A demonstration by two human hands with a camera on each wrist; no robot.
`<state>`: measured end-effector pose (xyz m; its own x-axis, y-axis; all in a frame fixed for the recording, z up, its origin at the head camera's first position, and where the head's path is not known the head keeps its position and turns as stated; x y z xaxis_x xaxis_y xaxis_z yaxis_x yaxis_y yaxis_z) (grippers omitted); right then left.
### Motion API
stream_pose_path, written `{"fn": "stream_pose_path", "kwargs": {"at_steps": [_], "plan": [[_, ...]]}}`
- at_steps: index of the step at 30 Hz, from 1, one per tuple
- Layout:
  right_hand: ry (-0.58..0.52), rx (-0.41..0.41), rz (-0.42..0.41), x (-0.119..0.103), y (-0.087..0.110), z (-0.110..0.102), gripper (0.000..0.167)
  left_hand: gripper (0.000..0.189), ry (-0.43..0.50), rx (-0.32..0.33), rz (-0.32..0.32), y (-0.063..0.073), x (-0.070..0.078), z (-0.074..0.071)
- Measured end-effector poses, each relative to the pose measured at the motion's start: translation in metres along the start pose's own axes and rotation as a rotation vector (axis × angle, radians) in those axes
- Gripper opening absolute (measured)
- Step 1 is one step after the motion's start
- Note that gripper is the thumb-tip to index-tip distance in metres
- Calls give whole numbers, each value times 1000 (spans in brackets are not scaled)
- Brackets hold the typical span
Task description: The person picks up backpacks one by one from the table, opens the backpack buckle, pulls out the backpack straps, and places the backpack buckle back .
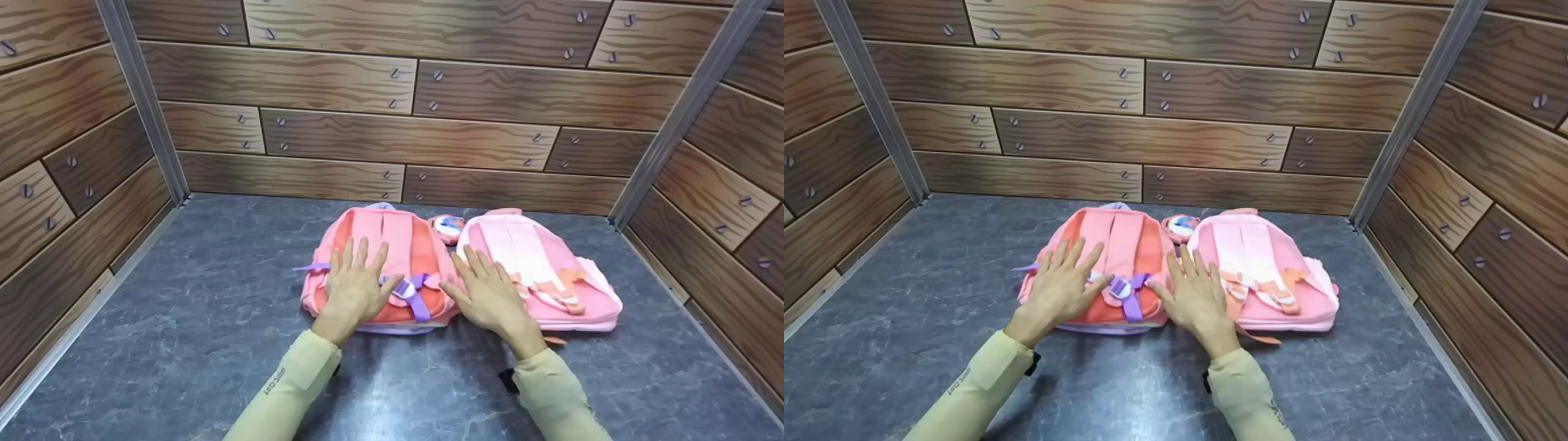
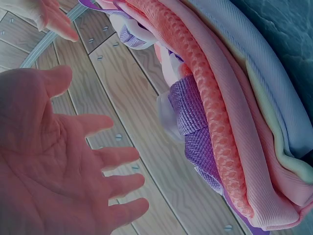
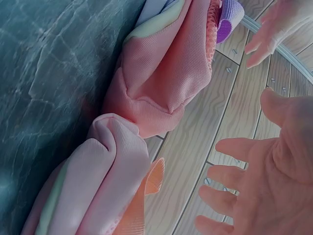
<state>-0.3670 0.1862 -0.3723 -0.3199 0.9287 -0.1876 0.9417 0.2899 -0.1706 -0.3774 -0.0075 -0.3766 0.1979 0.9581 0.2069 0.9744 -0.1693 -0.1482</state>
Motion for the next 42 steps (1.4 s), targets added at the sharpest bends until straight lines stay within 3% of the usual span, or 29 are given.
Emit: {"fn": "stream_pose_path", "kwargs": {"at_steps": [7, 13, 16, 19, 27, 32, 42], "plan": [[-22, 11, 3, -1, -2, 0, 67, 68, 47, 83, 6, -2, 0, -10], [-70, 168, -51, -8, -4, -12, 63, 62, 111, 232, 41, -4, 0, -24], [-154, 241, -61, -9, -6, -16, 58, 56, 195, 290, 51, -5, -4, -29], [-307, 278, -39, -7, -9, -15, 52, 49, 315, 318, 55, -8, -10, -33], [-767, 215, 66, -8, -18, 4, 32, 30, 638, 312, 70, -20, -34, -29], [-993, 160, 133, -4, -30, 24, 29, 27, 748, 239, 70, -29, -42, -19], [-1079, 37, 126, -15, -53, 48, 32, 26, 771, 61, 15, -41, -55, 8]]}}
Point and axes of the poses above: each hand's wrist, its own y-axis away from the middle knuckle, its own z-axis out of the palm, x = y × z, the point moved 9 cm from there along -y, towards the middle knuckle, and after that the axes turned 1 degree about -z, right-handed, at the moved point
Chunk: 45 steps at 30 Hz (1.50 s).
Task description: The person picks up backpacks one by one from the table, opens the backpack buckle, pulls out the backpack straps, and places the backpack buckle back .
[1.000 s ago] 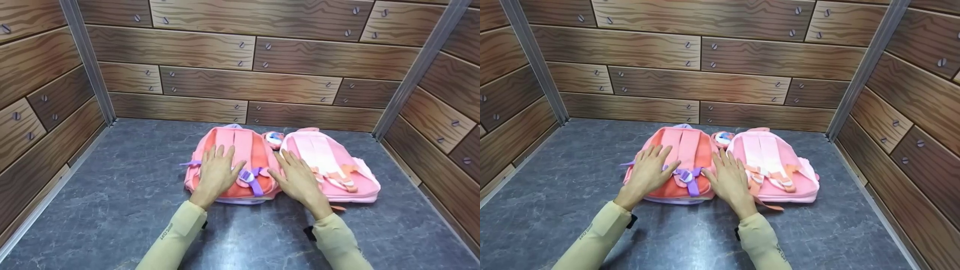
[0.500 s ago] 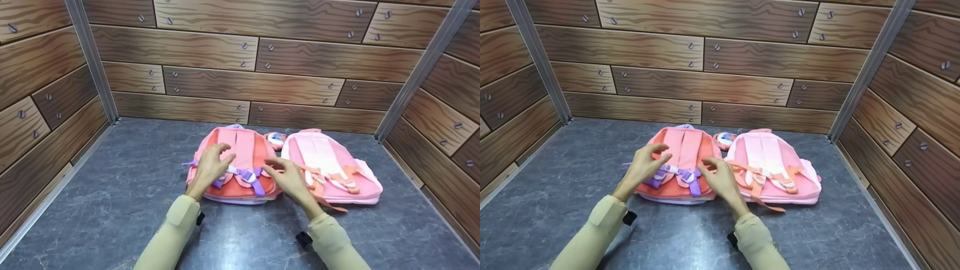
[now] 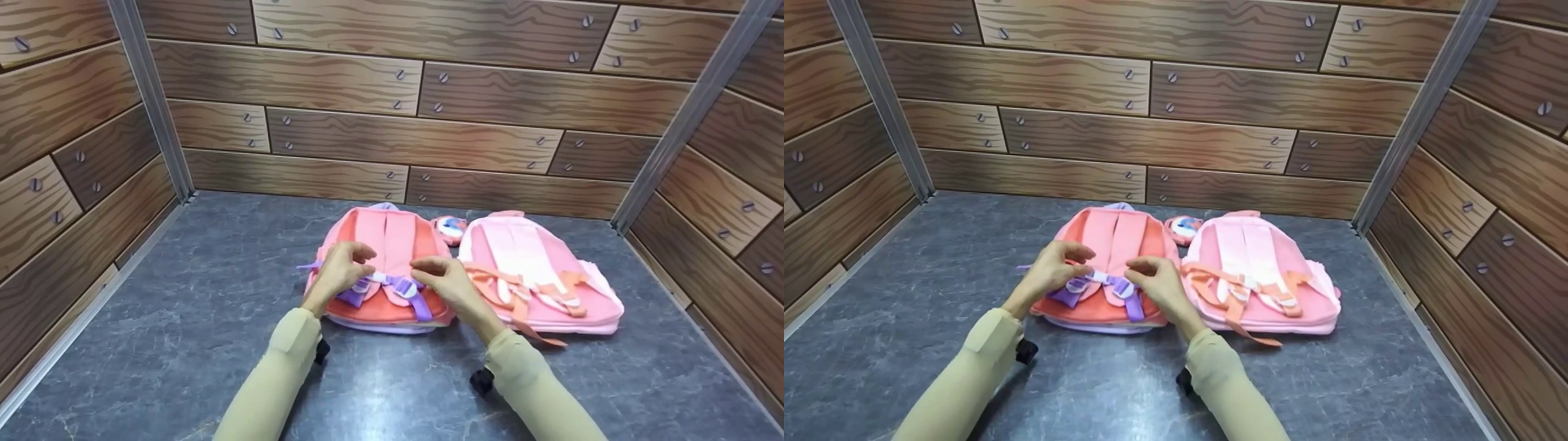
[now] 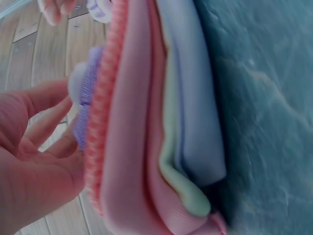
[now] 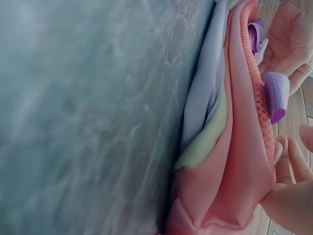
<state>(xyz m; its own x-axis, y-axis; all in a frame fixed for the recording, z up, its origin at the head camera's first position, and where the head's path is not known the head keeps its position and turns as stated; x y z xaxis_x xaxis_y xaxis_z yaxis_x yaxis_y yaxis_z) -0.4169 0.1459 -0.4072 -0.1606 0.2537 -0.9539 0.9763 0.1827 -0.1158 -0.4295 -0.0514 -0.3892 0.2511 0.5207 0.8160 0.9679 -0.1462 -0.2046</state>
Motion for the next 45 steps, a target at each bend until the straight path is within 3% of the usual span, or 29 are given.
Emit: {"fn": "stream_pose_path", "kwargs": {"at_steps": [6, 14, 18, 31, 40, 45], "plan": [[14, -30, -3, 0, -11, 13, 31, 29, -35, -67, -24, -6, -8, 8], [79, -70, 56, 10, -23, 30, 31, 30, -106, -182, -52, -11, -15, 19], [104, -91, 69, 14, -28, 37, 34, 28, -118, -207, -53, -12, -18, 19], [182, -182, 42, 21, -39, 52, 38, 21, -155, -273, 71, -17, -12, 23], [308, -172, 8, 14, -42, 57, 31, 17, -173, -322, 179, -16, -6, 23], [310, -147, 19, 14, -41, 59, 29, 17, -146, -340, 176, -18, -6, 23]]}}
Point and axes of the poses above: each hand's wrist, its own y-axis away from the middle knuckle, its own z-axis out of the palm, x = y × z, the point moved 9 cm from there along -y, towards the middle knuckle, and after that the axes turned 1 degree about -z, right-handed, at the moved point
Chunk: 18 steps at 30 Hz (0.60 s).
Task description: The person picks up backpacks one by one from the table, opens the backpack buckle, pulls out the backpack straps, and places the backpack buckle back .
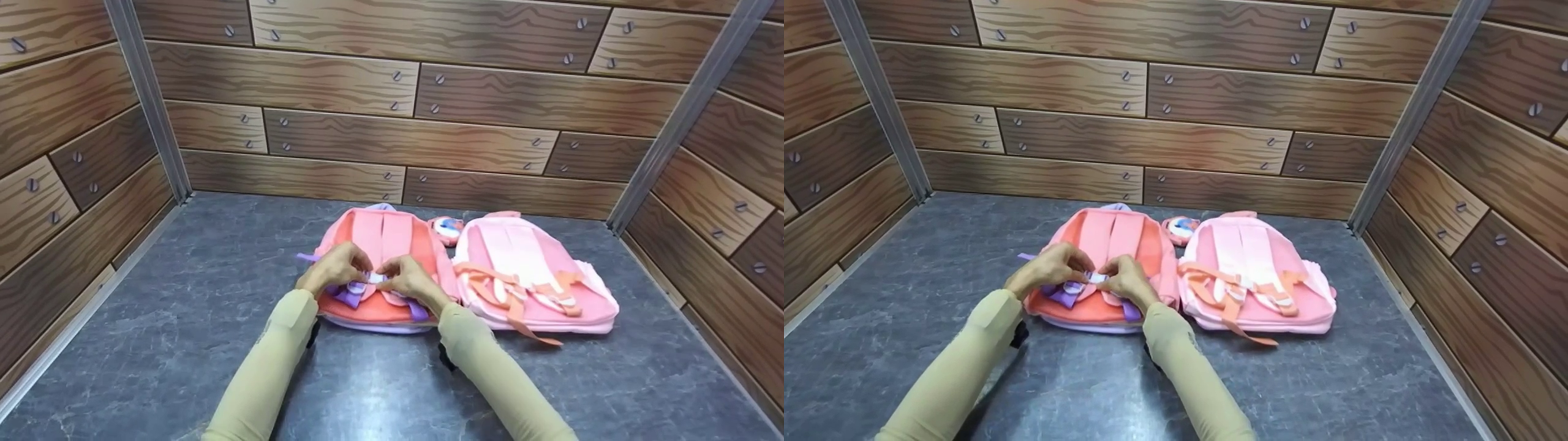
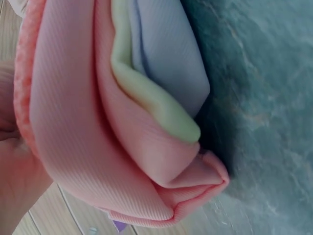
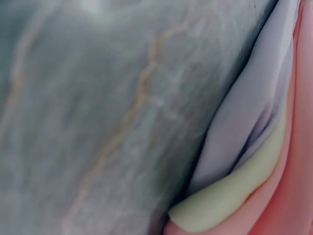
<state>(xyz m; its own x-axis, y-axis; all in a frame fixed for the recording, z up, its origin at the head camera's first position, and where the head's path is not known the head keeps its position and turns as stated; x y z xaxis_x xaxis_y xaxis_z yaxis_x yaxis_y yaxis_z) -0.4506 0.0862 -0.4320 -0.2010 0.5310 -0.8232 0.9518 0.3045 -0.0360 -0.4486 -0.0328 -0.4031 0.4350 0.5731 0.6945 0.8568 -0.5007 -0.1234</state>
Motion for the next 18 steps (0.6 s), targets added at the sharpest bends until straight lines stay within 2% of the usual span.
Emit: {"fn": "stream_pose_path", "kwargs": {"at_steps": [4, 11, 18], "plan": [[-25, -6, 0, 1, 1, 2, 24, 19, 0, -19, -16, -1, 0, 2], [-17, -31, -33, -2, 1, 3, 19, 20, -69, -43, -53, -4, 3, 4], [-10, -31, -16, 0, 3, 2, 22, 15, -97, -84, 1, -4, 7, 9]]}}
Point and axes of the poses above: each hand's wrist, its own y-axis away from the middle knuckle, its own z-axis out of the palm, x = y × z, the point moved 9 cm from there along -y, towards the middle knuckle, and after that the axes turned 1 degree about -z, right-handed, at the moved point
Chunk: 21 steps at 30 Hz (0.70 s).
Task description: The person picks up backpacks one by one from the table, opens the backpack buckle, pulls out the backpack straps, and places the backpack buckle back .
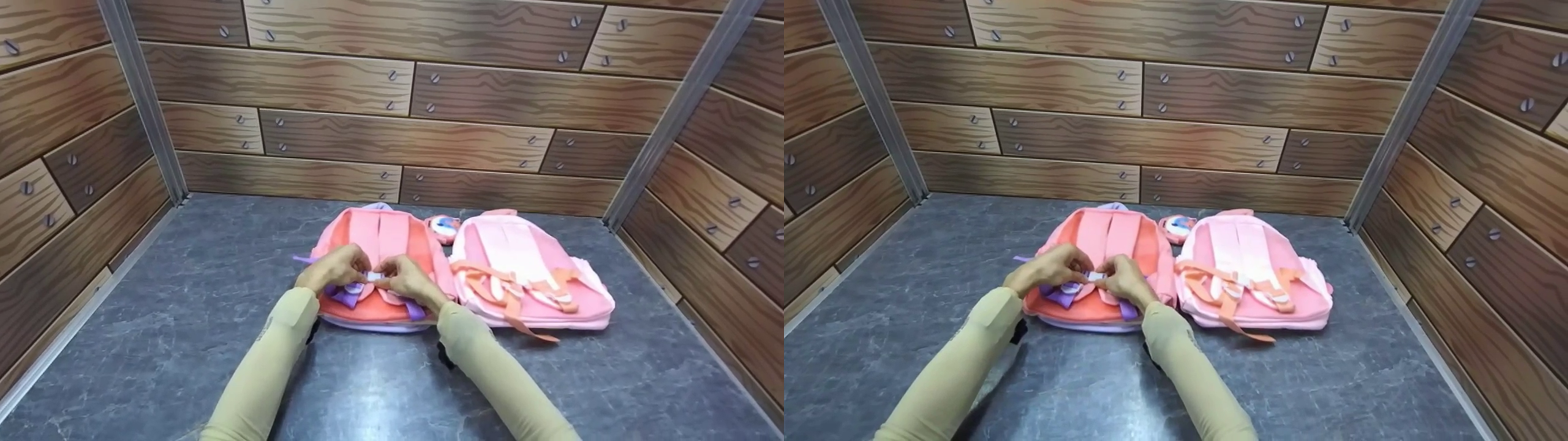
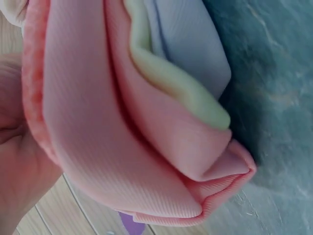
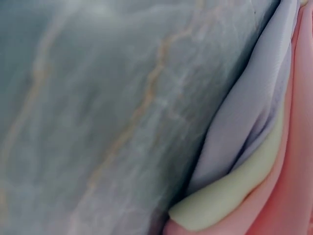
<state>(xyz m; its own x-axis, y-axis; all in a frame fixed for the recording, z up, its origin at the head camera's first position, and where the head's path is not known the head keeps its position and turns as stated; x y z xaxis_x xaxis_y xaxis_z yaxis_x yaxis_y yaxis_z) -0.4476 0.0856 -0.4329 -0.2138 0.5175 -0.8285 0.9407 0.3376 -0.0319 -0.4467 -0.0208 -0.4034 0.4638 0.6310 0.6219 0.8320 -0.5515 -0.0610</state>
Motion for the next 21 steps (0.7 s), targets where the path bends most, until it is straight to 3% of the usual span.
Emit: {"fn": "stream_pose_path", "kwargs": {"at_steps": [9, 16, 20, 21], "plan": [[40, 20, 23, -1, -1, 0, 22, 14, -4, 17, 57, 2, -2, -2], [36, 18, 19, -1, -1, 1, 18, 13, 49, 51, 149, 0, -5, -3], [36, 13, 19, -2, 0, 2, 17, 14, 32, 56, 104, -1, -7, -3], [39, 10, 19, -2, 0, 2, 16, 15, 25, 47, 66, 1, -5, -3]]}}
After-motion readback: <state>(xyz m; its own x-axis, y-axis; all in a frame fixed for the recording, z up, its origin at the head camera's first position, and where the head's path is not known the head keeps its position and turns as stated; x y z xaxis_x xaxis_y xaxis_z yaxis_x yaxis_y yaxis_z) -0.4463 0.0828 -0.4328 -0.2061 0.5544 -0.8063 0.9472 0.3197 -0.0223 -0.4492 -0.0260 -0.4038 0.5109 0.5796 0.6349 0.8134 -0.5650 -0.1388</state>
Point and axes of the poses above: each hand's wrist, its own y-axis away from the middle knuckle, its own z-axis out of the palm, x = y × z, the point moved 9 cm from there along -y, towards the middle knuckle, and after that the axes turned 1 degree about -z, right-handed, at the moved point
